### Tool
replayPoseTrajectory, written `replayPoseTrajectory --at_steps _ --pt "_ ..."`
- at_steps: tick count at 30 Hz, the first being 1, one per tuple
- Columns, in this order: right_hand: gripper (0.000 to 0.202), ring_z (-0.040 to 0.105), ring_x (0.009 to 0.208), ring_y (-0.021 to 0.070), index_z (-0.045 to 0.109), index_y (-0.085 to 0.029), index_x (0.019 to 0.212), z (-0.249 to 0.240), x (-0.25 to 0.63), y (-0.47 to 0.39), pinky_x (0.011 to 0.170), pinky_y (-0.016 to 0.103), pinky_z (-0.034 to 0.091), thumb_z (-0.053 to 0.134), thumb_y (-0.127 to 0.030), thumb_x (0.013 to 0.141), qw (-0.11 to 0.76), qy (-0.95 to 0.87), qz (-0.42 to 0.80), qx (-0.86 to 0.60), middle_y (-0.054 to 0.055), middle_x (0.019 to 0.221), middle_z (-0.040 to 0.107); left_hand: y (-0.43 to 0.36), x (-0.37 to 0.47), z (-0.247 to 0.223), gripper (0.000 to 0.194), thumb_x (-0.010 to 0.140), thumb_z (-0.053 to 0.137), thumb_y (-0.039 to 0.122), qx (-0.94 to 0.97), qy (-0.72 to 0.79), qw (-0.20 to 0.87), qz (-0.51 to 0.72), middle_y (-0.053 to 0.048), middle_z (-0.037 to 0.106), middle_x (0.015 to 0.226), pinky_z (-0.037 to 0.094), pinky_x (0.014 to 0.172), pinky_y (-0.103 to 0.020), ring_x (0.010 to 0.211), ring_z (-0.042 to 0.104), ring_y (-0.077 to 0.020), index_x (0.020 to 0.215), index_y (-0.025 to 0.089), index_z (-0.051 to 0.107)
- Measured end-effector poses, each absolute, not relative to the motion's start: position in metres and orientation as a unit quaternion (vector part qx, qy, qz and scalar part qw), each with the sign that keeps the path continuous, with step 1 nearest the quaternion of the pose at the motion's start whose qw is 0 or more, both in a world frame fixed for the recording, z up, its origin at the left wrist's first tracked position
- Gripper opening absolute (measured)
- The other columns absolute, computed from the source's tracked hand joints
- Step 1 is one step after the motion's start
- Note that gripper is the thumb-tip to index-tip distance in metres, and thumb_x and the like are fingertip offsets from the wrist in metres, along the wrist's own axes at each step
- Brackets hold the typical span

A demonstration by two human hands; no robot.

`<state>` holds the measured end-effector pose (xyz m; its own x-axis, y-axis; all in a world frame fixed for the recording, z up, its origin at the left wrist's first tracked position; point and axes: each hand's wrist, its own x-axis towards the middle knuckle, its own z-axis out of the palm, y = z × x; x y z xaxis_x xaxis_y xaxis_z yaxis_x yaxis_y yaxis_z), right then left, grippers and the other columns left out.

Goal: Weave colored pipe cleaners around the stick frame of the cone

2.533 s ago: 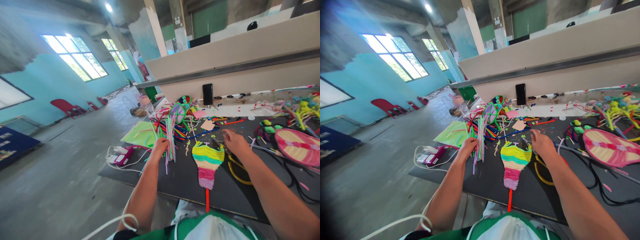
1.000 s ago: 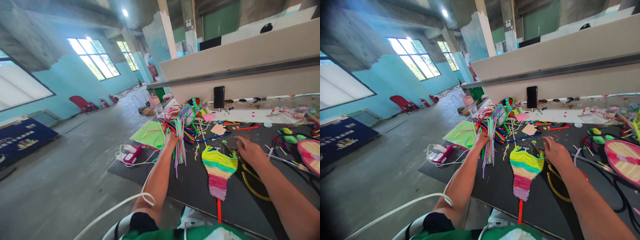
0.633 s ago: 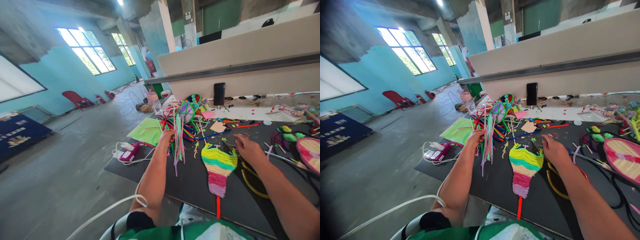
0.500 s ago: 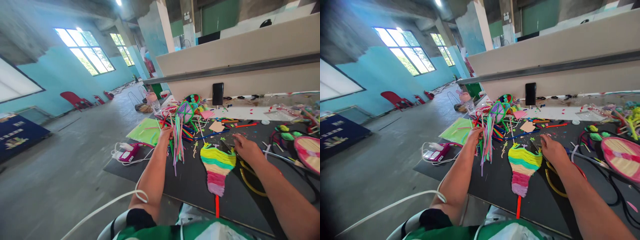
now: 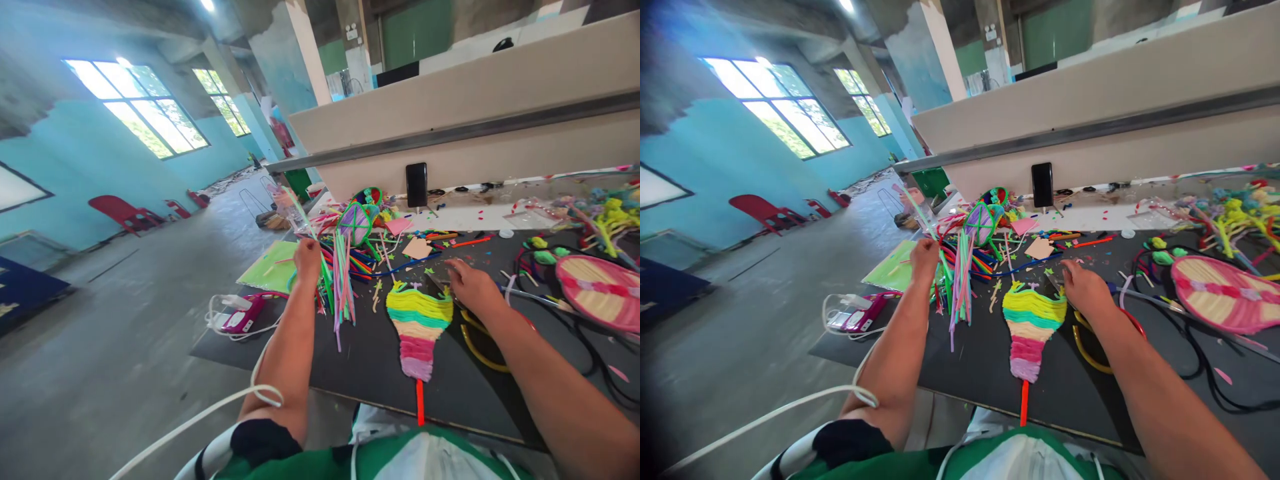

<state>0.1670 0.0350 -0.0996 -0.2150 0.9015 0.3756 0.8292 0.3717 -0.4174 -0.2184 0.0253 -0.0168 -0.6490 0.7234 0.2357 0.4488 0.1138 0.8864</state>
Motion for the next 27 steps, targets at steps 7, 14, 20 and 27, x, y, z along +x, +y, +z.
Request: replayPoseTrajectory --at_steps 7,14,20,27 --pt "0.042 0.053 0.049 0.0131 0.053 -0.023 0.125 -0.07 0.161 0.017 0.049 0.026 0.042 0.057 -0.034 0.084 0.434 -0.691 0.44 -0.375 0.0 0.07 0.067 -0.007 -0.114 0.002 0.016 0.09 0.045 0.022 0.744 0.571 -0.093 0.335 -0.004 0.065 0.092 0.043 0.079 -0.026 0.087 0.059 -0.016 0.095 0.021 0.061" --pt "0.025 0.046 0.045 0.0081 0.067 -0.019 0.093 -0.054 0.169 0.011 0.042 0.023 0.033 0.063 -0.041 0.083 0.523 -0.534 0.621 -0.235 0.002 0.069 0.065 -0.008 -0.057 -0.032 0.023 0.09 0.044 0.016 0.851 0.453 -0.037 0.261 -0.005 0.064 0.105 0.047 0.084 -0.026 0.098 0.061 -0.016 0.104 0.022 0.061" --pt "0.026 0.061 0.069 0.0158 0.065 -0.023 0.101 -0.061 0.178 0.026 0.059 0.028 0.046 0.05 -0.04 0.089 0.546 -0.627 0.429 -0.354 0.005 0.094 0.069 0.018 -0.083 -0.07 0.023 0.088 0.043 0.013 0.766 0.519 -0.017 0.38 -0.011 0.065 0.098 0.047 0.091 -0.031 0.101 0.059 -0.019 0.099 0.015 0.063" --pt "0.027 0.06 0.106 0.0239 0.062 -0.019 0.108 -0.096 0.157 0.028 0.092 0.04 0.034 0.051 -0.018 0.084 0.237 -0.883 0.096 -0.394 0.012 0.112 0.068 0.017 -0.099 -0.091 0.02 0.081 0.054 0.022 0.701 0.661 0.128 0.237 -0.005 0.069 0.08 0.046 0.073 -0.027 0.077 0.064 -0.0193 0.095 0.018 0.067"
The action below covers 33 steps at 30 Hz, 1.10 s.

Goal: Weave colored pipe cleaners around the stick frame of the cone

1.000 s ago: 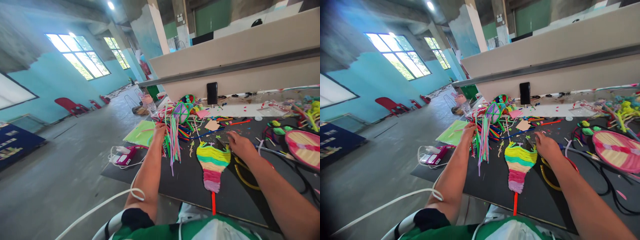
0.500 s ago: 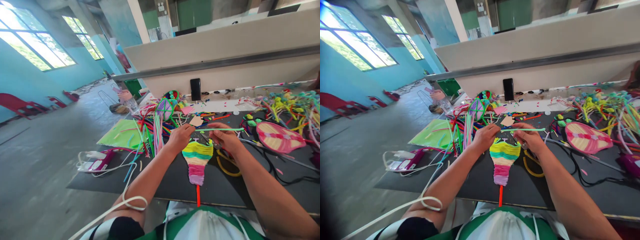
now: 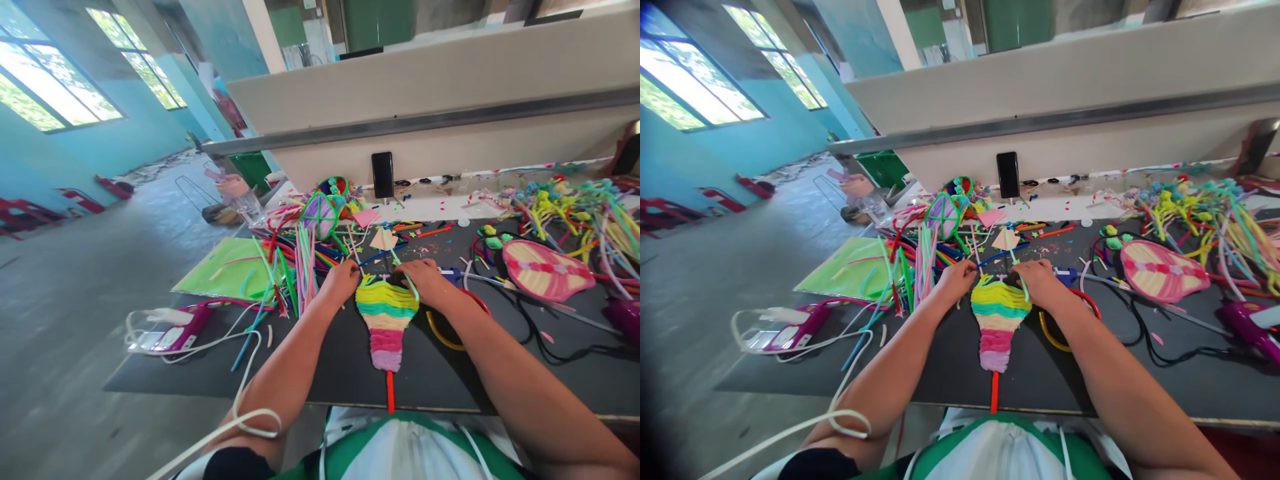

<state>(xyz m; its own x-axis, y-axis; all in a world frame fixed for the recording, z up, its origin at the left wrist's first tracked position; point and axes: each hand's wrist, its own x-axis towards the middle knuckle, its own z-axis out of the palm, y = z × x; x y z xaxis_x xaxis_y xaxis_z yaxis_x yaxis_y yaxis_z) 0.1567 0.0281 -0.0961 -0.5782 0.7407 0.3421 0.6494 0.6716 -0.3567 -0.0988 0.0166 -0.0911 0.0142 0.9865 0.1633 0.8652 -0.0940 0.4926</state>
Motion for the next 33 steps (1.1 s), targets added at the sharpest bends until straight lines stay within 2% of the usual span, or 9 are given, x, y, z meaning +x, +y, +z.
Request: replayPoseTrajectory --at_steps 5,10,12,17,20,25,28,30,33 --pt "0.03 0.056 0.102 0.0225 0.06 -0.019 0.109 -0.1 0.152 0.027 0.089 0.037 0.028 0.052 -0.013 0.081 0.207 -0.901 0.066 -0.376 0.01 0.108 0.069 0.008 -0.085 -0.086 0.015 0.078 0.058 0.024 0.675 0.657 0.214 0.258 -0.002 0.064 0.065 0.043 0.061 -0.025 0.06 0.059 -0.0167 0.089 0.019 0.068" --pt "0.027 0.058 0.099 0.0223 0.061 -0.023 0.103 -0.103 0.151 0.028 0.088 0.039 0.025 0.052 -0.013 0.08 0.246 -0.882 0.069 -0.396 0.006 0.105 0.07 0.003 -0.078 -0.077 0.022 0.072 0.069 0.023 0.551 0.636 0.414 0.349 0.005 0.054 0.052 0.038 0.045 -0.021 0.041 0.047 -0.0103 0.092 0.018 0.063" --pt "0.024 0.059 0.097 0.0218 0.062 -0.023 0.101 -0.102 0.151 0.029 0.089 0.04 0.026 0.051 -0.015 0.082 0.277 -0.871 0.074 -0.4 0.005 0.1 0.072 0.0 -0.076 -0.068 0.03 0.07 0.074 0.024 0.482 0.582 0.525 0.392 0.004 0.059 0.056 0.042 0.048 -0.021 0.044 0.052 -0.0098 0.096 0.015 0.062" --pt "0.017 0.061 0.095 0.0225 0.065 -0.022 0.093 -0.084 0.154 0.027 0.093 0.041 0.029 0.051 -0.019 0.084 0.349 -0.83 0.092 -0.426 0.005 0.093 0.073 -0.013 -0.069 -0.049 0.034 0.067 0.078 0.023 0.349 0.413 0.751 0.378 -0.011 0.073 0.086 0.054 0.075 -0.03 0.075 0.069 -0.019 0.096 0.01 0.066" --pt "0.018 0.062 0.092 0.0231 0.066 -0.023 0.09 -0.069 0.155 0.021 0.094 0.042 0.033 0.049 -0.027 0.088 0.395 -0.815 0.123 -0.405 0.006 0.089 0.072 -0.02 -0.063 -0.048 0.036 0.065 0.076 0.017 0.304 0.414 0.775 0.37 -0.014 0.073 0.092 0.055 0.078 -0.033 0.082 0.071 -0.023 0.099 0.008 0.068" --pt "0.037 0.063 0.091 0.0215 0.064 -0.025 0.108 -0.045 0.172 0.014 0.081 0.037 0.046 0.038 -0.047 0.094 0.561 -0.686 0.291 -0.361 0.006 0.095 0.069 -0.023 -0.06 -0.045 0.042 0.059 0.064 0.004 0.25 0.395 0.801 0.374 -0.016 0.072 0.1 0.054 0.087 -0.037 0.094 0.069 -0.0279 0.101 0.007 0.068" --pt "0.037 0.06 0.087 0.0192 0.067 -0.024 0.1 -0.022 0.213 0.015 0.072 0.033 0.045 0.041 -0.048 0.093 0.74 -0.503 0.213 -0.391 0.005 0.101 0.066 -0.021 -0.064 -0.042 0.042 0.059 0.056 0.006 0.211 0.384 0.818 0.372 -0.015 0.073 0.097 0.054 0.087 -0.036 0.094 0.069 -0.0273 0.1 0.007 0.069" --pt "0.036 0.056 0.078 0.0159 0.068 -0.024 0.089 -0.007 0.247 0.017 0.064 0.03 0.042 0.039 -0.045 0.094 0.854 -0.38 0.147 -0.323 0.005 0.094 0.064 -0.019 -0.067 -0.042 0.04 0.061 0.054 0.008 0.2 0.388 0.82 0.369 -0.014 0.074 0.094 0.055 0.085 -0.035 0.091 0.07 -0.0264 0.097 0.007 0.07" --pt "0.036 0.043 0.053 0.0111 0.068 -0.025 0.083 0.003 0.275 0.017 0.051 0.027 0.035 0.04 -0.044 0.094 0.824 -0.368 0.348 -0.255 0.001 0.066 0.05 -0.019 -0.068 -0.043 0.032 0.063 0.057 0.009 0.215 0.398 0.809 0.375 -0.013 0.074 0.089 0.056 0.081 -0.031 0.084 0.071 -0.024 0.092 0.008 0.071"
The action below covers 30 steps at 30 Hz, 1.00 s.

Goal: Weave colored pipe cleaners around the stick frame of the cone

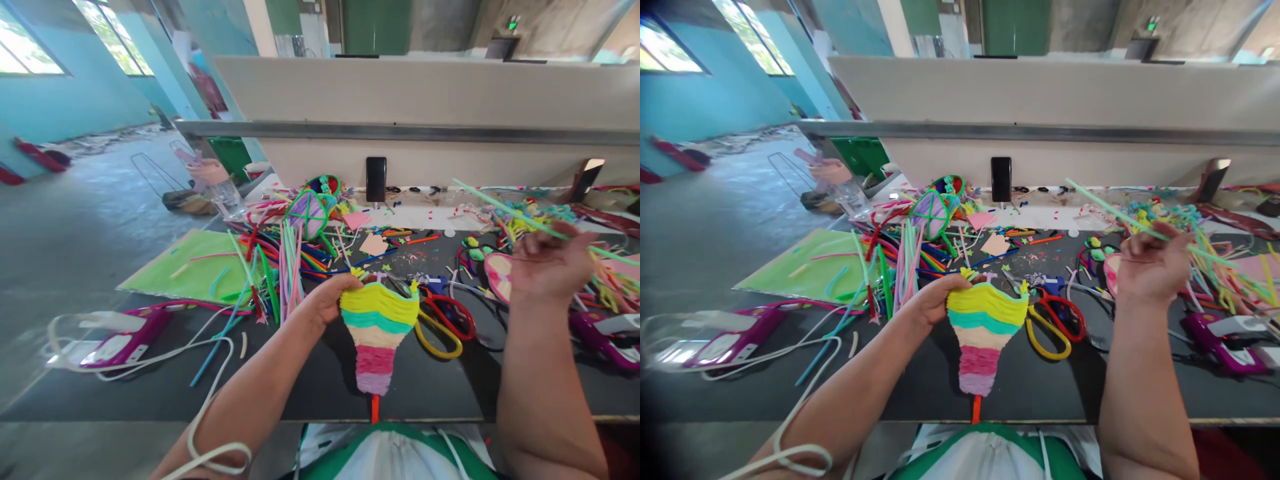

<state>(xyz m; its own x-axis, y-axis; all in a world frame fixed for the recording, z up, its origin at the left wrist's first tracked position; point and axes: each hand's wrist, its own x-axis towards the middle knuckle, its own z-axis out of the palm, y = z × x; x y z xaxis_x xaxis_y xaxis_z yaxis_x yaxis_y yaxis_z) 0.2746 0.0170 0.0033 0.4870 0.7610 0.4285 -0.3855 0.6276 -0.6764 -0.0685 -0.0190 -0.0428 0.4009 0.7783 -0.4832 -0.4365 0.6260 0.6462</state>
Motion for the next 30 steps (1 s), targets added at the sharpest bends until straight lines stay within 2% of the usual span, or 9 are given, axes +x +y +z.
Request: replayPoseTrajectory --at_steps 2,6,9,13,22,30 --pt "0.032 0.036 0.048 0.0104 0.066 -0.026 0.079 0.0 0.27 0.017 0.045 0.027 0.03 0.045 -0.046 0.092 0.788 -0.364 0.44 -0.232 -0.001 0.062 0.047 -0.021 -0.068 -0.044 0.029 0.065 0.063 0.009 0.244 0.391 0.802 0.38 -0.012 0.074 0.09 0.056 0.081 -0.03 0.082 0.071 -0.023 0.093 0.009 0.071" --pt "0.023 0.032 0.046 0.0082 0.062 -0.027 0.078 -0.011 0.236 0.018 0.045 0.025 0.031 0.054 -0.047 0.088 0.731 -0.378 0.534 -0.195 -0.003 0.067 0.051 -0.025 -0.068 -0.043 0.038 0.063 0.075 0.009 0.304 0.378 0.795 0.364 -0.014 0.073 0.101 0.055 0.085 -0.033 0.088 0.071 -0.0245 0.101 0.009 0.07" --pt "0.024 0.023 0.042 0.0069 0.061 -0.027 0.079 -0.013 0.223 0.017 0.042 0.022 0.028 0.054 -0.048 0.088 0.71 -0.397 0.543 -0.208 -0.005 0.063 0.045 -0.024 -0.072 -0.042 0.035 0.061 0.076 0.007 0.323 0.397 0.783 0.353 -0.014 0.074 0.096 0.057 0.081 -0.033 0.083 0.071 -0.0247 0.096 0.008 0.071" --pt "0.032 0.013 0.039 0.0074 0.059 -0.027 0.078 -0.01 0.226 0.016 0.036 0.021 0.024 0.048 -0.055 0.089 0.707 -0.445 0.488 -0.254 -0.006 0.057 0.039 -0.016 -0.089 -0.039 0.023 0.062 0.073 0.006 0.319 0.441 0.75 0.375 -0.013 0.074 0.083 0.059 0.073 -0.032 0.074 0.072 -0.0242 0.084 0.008 0.07" --pt "0.03 0.017 0.038 0.0071 0.059 -0.027 0.076 -0.013 0.237 0.021 0.035 0.02 0.027 0.051 -0.053 0.089 0.742 -0.42 0.475 -0.219 -0.007 0.051 0.036 0.004 -0.141 -0.027 0.023 0.065 0.063 0.008 0.267 0.518 0.689 0.432 -0.015 0.074 0.084 0.062 0.069 -0.038 0.076 0.072 -0.029 0.087 0.008 0.07" --pt "0.026 0.018 0.043 0.0103 0.058 -0.027 0.075 -0.023 0.244 0.029 0.04 0.024 0.024 0.053 -0.049 0.087 0.732 -0.394 0.515 -0.207 -0.005 0.058 0.04 0.003 -0.142 -0.026 0.023 0.067 0.062 0.007 0.252 0.513 0.691 0.443 -0.015 0.074 0.085 0.061 0.071 -0.034 0.076 0.072 -0.0269 0.088 0.007 0.07"
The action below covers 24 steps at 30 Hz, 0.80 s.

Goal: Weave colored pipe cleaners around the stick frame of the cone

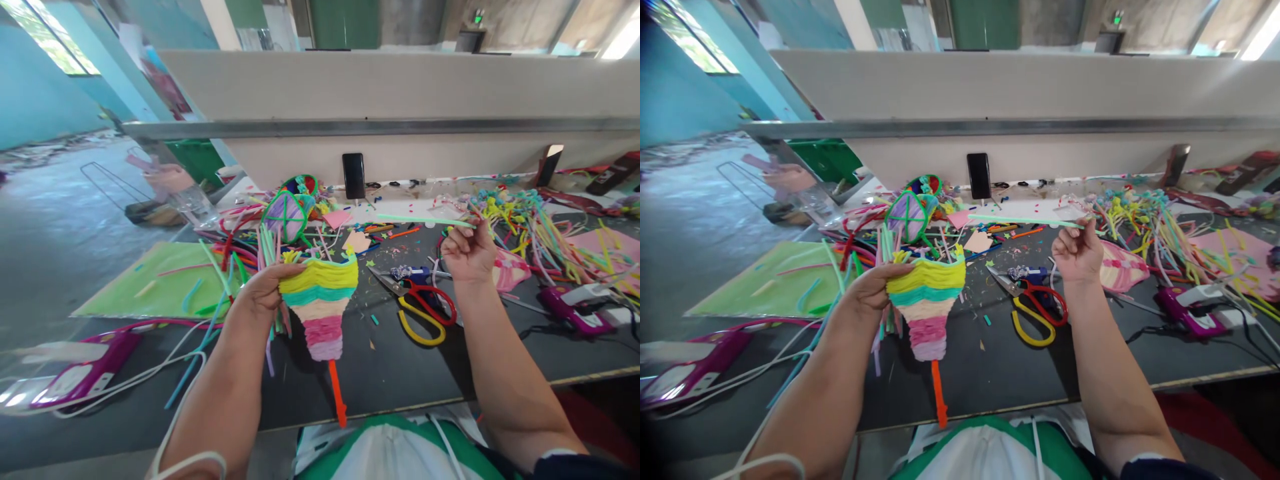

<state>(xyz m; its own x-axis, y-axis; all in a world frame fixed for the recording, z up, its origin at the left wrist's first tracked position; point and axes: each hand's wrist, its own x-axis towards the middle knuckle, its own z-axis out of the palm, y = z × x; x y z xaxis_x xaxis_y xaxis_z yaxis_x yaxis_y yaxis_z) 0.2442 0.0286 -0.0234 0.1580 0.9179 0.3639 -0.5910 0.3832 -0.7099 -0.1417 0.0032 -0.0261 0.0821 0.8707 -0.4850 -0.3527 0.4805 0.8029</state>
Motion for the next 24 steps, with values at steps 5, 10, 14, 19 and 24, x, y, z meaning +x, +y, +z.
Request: replayPoseTrajectory --at_steps 5,10,14,19,24 --pt "0.032 0.028 0.047 0.0129 0.055 -0.027 0.071 -0.027 0.245 0.029 0.045 0.027 0.028 0.049 -0.054 0.087 0.72 -0.413 0.504 -0.24 -0.003 0.057 0.04 0.004 -0.144 -0.027 0.022 0.068 0.061 0.007 0.259 0.51 0.691 0.442 -0.015 0.074 0.084 0.061 0.071 -0.033 0.075 0.072 -0.0267 0.088 0.005 0.07" --pt "0.027 0.053 0.065 0.0137 0.056 -0.026 0.067 -0.028 0.234 0.029 0.062 0.03 0.046 0.053 -0.044 0.088 0.705 -0.358 0.584 -0.182 -0.001 0.069 0.055 0.003 -0.142 -0.025 0.023 0.067 0.062 0.007 0.247 0.512 0.698 0.435 -0.016 0.074 0.086 0.061 0.071 -0.035 0.076 0.072 -0.0283 0.089 0.005 0.07" --pt "0.027 0.063 0.081 0.0129 0.056 -0.022 0.064 -0.031 0.226 0.03 0.08 0.033 0.052 0.054 -0.034 0.088 0.679 -0.24 0.687 -0.098 -0.001 0.082 0.066 0.002 -0.142 -0.025 0.023 0.065 0.065 0.006 0.271 0.503 0.708 0.415 -0.014 0.075 0.086 0.061 0.072 -0.036 0.075 0.072 -0.0278 0.088 0.008 0.07" --pt "0.027 0.065 0.079 0.0117 0.056 -0.02 0.063 -0.031 0.223 0.03 0.077 0.031 0.054 0.052 -0.03 0.089 0.674 -0.18 0.713 -0.071 -0.001 0.08 0.069 0.002 -0.139 -0.025 0.021 0.066 0.065 0.006 0.279 0.506 0.71 0.403 -0.016 0.074 0.083 0.061 0.071 -0.036 0.073 0.072 -0.0279 0.087 0.006 0.07" --pt "0.027 0.058 0.061 0.0073 0.059 -0.022 0.07 -0.015 0.227 0.018 0.065 0.026 0.051 0.047 -0.031 0.092 0.661 -0.231 0.705 -0.114 -0.002 0.08 0.064 0.002 -0.141 -0.024 0.022 0.068 0.064 0.005 0.256 0.517 0.708 0.407 -0.018 0.074 0.085 0.061 0.068 -0.036 0.073 0.072 -0.029 0.09 0.003 0.069"
